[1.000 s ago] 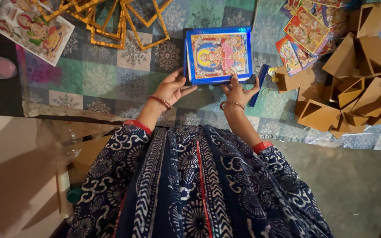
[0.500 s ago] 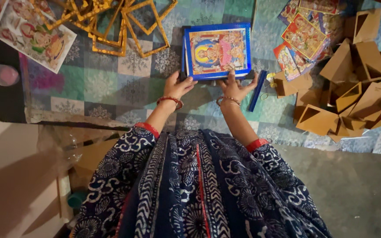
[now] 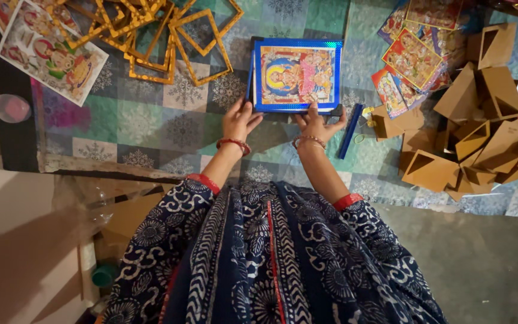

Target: The person places a religious picture print onto a white backing board, aligns a clear plastic sheet over it, and fits a blue frame around the assembly. They press the frame edges down and use a blue pen-like tool along the frame border, then reposition the finished framed picture on the table.

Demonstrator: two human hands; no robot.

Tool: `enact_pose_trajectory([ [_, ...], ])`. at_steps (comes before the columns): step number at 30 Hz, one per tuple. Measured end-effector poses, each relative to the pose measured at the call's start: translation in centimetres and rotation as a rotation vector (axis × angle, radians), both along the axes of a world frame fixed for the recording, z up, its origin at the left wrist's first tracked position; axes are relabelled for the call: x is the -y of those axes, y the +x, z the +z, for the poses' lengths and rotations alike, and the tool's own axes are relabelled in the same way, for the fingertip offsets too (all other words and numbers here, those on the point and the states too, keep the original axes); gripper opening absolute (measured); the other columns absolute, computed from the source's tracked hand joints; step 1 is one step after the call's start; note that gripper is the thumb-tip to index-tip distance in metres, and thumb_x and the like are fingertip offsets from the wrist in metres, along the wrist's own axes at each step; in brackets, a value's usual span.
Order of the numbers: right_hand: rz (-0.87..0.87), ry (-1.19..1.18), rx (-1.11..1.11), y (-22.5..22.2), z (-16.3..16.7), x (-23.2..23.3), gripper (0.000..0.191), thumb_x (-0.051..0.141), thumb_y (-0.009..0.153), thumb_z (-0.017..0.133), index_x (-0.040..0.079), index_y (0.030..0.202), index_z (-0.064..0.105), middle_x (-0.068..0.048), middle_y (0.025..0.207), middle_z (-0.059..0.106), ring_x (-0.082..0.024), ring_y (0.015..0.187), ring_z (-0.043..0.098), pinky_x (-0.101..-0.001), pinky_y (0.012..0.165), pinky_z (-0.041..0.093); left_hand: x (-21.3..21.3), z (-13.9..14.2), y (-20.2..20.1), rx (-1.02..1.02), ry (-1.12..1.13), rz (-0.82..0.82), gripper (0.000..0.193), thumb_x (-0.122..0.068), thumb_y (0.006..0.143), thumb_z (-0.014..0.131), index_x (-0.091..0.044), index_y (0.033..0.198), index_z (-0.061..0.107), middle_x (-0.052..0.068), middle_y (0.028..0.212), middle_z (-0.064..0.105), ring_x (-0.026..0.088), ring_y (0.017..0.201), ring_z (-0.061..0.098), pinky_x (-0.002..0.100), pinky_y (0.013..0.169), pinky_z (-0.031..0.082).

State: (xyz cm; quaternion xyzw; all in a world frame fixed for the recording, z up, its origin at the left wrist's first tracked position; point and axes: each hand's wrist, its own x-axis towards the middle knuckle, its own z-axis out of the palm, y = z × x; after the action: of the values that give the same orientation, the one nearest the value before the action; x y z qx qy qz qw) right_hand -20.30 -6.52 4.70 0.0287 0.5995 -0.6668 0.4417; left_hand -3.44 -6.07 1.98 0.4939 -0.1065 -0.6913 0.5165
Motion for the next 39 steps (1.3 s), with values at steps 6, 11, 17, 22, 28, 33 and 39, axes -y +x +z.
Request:
enact_pose_trajectory([
  [6,-0.013,0.028,-0.008,0.0,0.1,0.2,0.084,-0.005,0.090,0.071,0.034,0.147,0.022,-0.014,0.107,0.064,-0.024,0.079,0.068,-0.0507,0.069,0.063,-0.4,0.9,-0.5,0.014,0.103,0.128,0.051,-0.016,0.095,0.072,-0.006,0.142,0.055,0.011,0.121,0.070,0.029,0.092,0.076,0.040,0.083,0.064],
  [11,-0.027,0.038,-0.026,0.0,0.1,0.3,0.085,-0.005,0.088,0.072,0.033,0.146,0.022,-0.015,0.103,0.064,-0.024,0.076,0.067,-0.0513,0.069,0.064,0.2,0.6,-0.2,-0.173,0.213,0.135,0.038,-0.013,0.097,0.064,-0.007,0.135,0.057,0.010,0.118,0.068,0.032,0.095,0.075,0.043,0.086,0.064],
  [17,-0.038,0.026,-0.056,-0.1,0.2,0.5,0.083,-0.005,0.088,0.073,0.031,0.146,0.025,-0.010,0.095,0.062,-0.018,0.068,0.060,-0.0513,0.067,0.065,0.1,-0.3,0.3,-0.296,0.235,0.125,0.017,-0.003,0.099,0.059,-0.004,0.116,0.055,0.009,0.107,0.065,0.037,0.103,0.074,0.045,0.090,0.059],
  [22,-0.032,0.048,-0.059,-0.2,0.3,0.7,0.080,-0.004,0.089,0.073,0.030,0.145,0.026,-0.010,0.091,0.063,-0.018,0.064,0.058,-0.0503,0.066,0.064,0.2,-0.4,0.7,-0.298,0.254,0.068,0.015,-0.003,0.099,0.057,-0.004,0.113,0.055,0.010,0.108,0.065,0.038,0.107,0.073,0.044,0.090,0.059],
  [28,-0.038,0.051,-0.068,-0.1,0.3,0.9,0.081,-0.005,0.089,0.073,0.030,0.145,0.026,-0.010,0.087,0.060,-0.018,0.062,0.055,-0.0507,0.065,0.065,0.4,0.6,1.1,-0.205,0.328,0.011,0.013,-0.008,0.099,0.058,-0.008,0.112,0.058,0.005,0.110,0.066,0.036,0.110,0.073,0.044,0.090,0.059],
  [33,-0.032,0.028,-0.072,0.1,0.4,0.9,0.085,-0.006,0.087,0.071,0.032,0.146,0.023,-0.011,0.088,0.062,-0.020,0.067,0.063,-0.0508,0.063,0.066,0.0,1.2,0.6,-0.014,0.282,-0.008,0.028,-0.017,0.097,0.067,-0.007,0.122,0.063,0.008,0.118,0.071,0.032,0.109,0.073,0.038,0.087,0.062],
  [39,-0.031,0.043,-0.101,0.8,0.7,0.7,0.083,-0.005,0.089,0.073,0.029,0.146,0.023,-0.012,0.093,0.063,-0.022,0.071,0.065,-0.0482,0.059,0.063,-0.2,0.1,-1.6,-0.105,0.201,-0.008,0.039,-0.020,0.093,0.072,-0.005,0.127,0.061,0.007,0.118,0.071,0.029,0.109,0.073,0.037,0.090,0.061],
])
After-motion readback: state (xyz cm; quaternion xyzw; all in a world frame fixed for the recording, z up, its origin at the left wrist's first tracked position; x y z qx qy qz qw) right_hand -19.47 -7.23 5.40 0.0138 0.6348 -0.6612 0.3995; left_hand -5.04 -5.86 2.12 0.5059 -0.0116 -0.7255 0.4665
